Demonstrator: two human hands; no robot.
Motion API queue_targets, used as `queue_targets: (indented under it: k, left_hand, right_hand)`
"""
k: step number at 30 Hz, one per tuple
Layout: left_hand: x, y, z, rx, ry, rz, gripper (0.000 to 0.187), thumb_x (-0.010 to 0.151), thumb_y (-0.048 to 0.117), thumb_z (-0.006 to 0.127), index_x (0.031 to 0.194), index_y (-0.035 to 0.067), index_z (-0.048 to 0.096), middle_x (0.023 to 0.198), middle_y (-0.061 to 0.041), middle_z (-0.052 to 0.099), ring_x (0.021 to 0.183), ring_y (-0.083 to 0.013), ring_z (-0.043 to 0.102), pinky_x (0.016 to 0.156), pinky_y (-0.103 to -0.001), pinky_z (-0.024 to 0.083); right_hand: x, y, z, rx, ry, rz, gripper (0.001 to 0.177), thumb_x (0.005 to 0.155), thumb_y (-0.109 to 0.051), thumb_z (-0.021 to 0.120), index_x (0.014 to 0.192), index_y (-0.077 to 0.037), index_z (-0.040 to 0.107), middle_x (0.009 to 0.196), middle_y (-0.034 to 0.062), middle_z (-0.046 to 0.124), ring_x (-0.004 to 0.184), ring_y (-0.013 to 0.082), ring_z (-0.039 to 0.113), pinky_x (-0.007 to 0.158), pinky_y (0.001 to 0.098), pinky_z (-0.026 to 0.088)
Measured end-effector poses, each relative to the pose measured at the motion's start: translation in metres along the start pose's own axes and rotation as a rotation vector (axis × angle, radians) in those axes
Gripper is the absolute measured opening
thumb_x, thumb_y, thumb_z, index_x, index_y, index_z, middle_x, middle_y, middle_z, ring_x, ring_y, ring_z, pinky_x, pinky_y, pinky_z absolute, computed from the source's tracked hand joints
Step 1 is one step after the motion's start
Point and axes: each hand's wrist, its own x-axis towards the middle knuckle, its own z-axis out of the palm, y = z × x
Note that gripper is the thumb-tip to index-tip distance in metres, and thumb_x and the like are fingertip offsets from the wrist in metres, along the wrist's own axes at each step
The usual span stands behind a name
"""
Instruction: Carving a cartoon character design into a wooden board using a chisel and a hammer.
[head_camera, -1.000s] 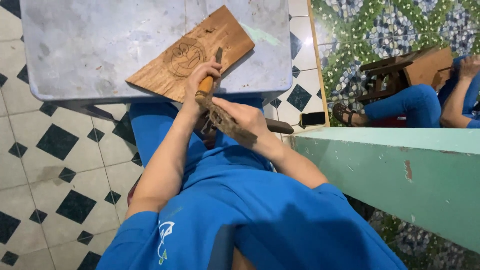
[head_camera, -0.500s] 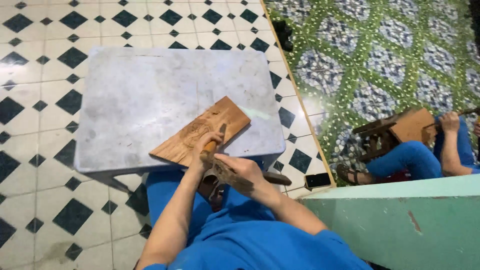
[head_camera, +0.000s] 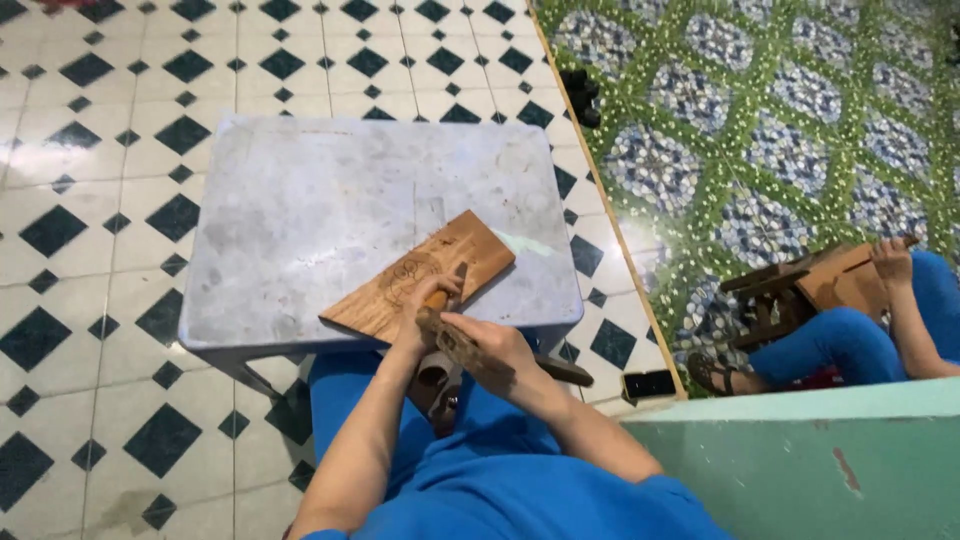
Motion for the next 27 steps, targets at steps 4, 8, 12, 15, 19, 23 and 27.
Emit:
queue_targets:
  k: [4,8,12,15,19,23,27]
  left_hand:
    - [0.004,0.009,0.001,-0.015,0.026,0.004,0.009,0.087,0.001,0.079,0.091,0.006,0.072,0.104,-0.019,0.075,0.108,-0.0367,0.071,0.096,-0.048,0.052]
    - [0.003,-0.005,0.000,-0.073,0.024,-0.041,0.008,0.089,0.000,0.077,0.092,0.006,0.072,0.106,-0.018,0.075,0.112,-0.0332,0.068,0.099,-0.050,0.050]
    - [0.002,-0.003,0.000,-0.029,0.023,-0.054,0.010,0.089,-0.001,0.074,0.095,0.007,0.073,0.106,-0.018,0.075,0.113,-0.0336,0.068,0.099,-0.049,0.051]
    - [-0.002,0.002,-0.003,-0.006,0.029,-0.057,0.014,0.087,-0.007,0.075,0.095,0.005,0.073,0.101,-0.020,0.074,0.112,-0.0410,0.068,0.097,-0.052,0.051]
    - [0.000,0.018,-0.020,0.095,0.061,-0.040,0.013,0.089,-0.002,0.076,0.096,0.007,0.072,0.109,-0.016,0.075,0.113,-0.0373,0.069,0.098,-0.051,0.051]
    - [0.000,-0.011,-0.020,0.173,0.103,0.031,0.010,0.088,0.006,0.079,0.094,0.014,0.076,0.113,-0.008,0.075,0.112,-0.0291,0.070,0.100,-0.042,0.052]
    - [0.006,-0.012,-0.006,0.131,0.092,-0.004,0.013,0.088,0.003,0.078,0.093,0.015,0.074,0.108,-0.005,0.074,0.110,-0.0276,0.071,0.099,-0.043,0.051]
  right_hand:
    - [0.006,-0.021,-0.013,-0.089,0.041,-0.071,0.040,0.098,-0.003,0.068,0.138,-0.007,0.063,0.107,0.0183,0.077,0.088,0.0349,0.076,0.070,0.0460,0.066]
    - [0.001,0.019,0.011,-0.070,0.057,-0.046,0.041,0.099,-0.019,0.070,0.140,-0.017,0.066,0.120,0.0040,0.078,0.103,0.0234,0.077,0.081,0.0339,0.064]
    - [0.006,-0.014,-0.020,0.701,-0.139,0.167,0.044,0.098,-0.003,0.056,0.142,-0.001,0.063,0.114,0.0100,0.078,0.091,0.0067,0.072,0.086,0.0181,0.060]
    - [-0.001,-0.020,-0.011,0.113,-0.013,0.002,0.039,0.101,-0.009,0.063,0.141,-0.010,0.063,0.116,0.0140,0.077,0.099,0.0339,0.076,0.082,0.0457,0.065]
    - [-0.003,-0.013,-0.021,0.284,-0.093,0.081,0.042,0.102,-0.007,0.063,0.143,-0.002,0.057,0.121,0.0163,0.074,0.109,0.0341,0.071,0.092,0.0442,0.061]
    - [0.000,-0.025,-0.021,0.193,-0.033,0.038,0.045,0.098,-0.011,0.073,0.141,-0.004,0.060,0.117,0.0213,0.074,0.101,0.0432,0.072,0.080,0.0569,0.064]
    - [-0.003,-0.017,-0.016,0.278,-0.016,0.083,0.049,0.096,-0.014,0.077,0.142,-0.009,0.061,0.124,0.0133,0.075,0.109,0.0372,0.073,0.084,0.0518,0.063]
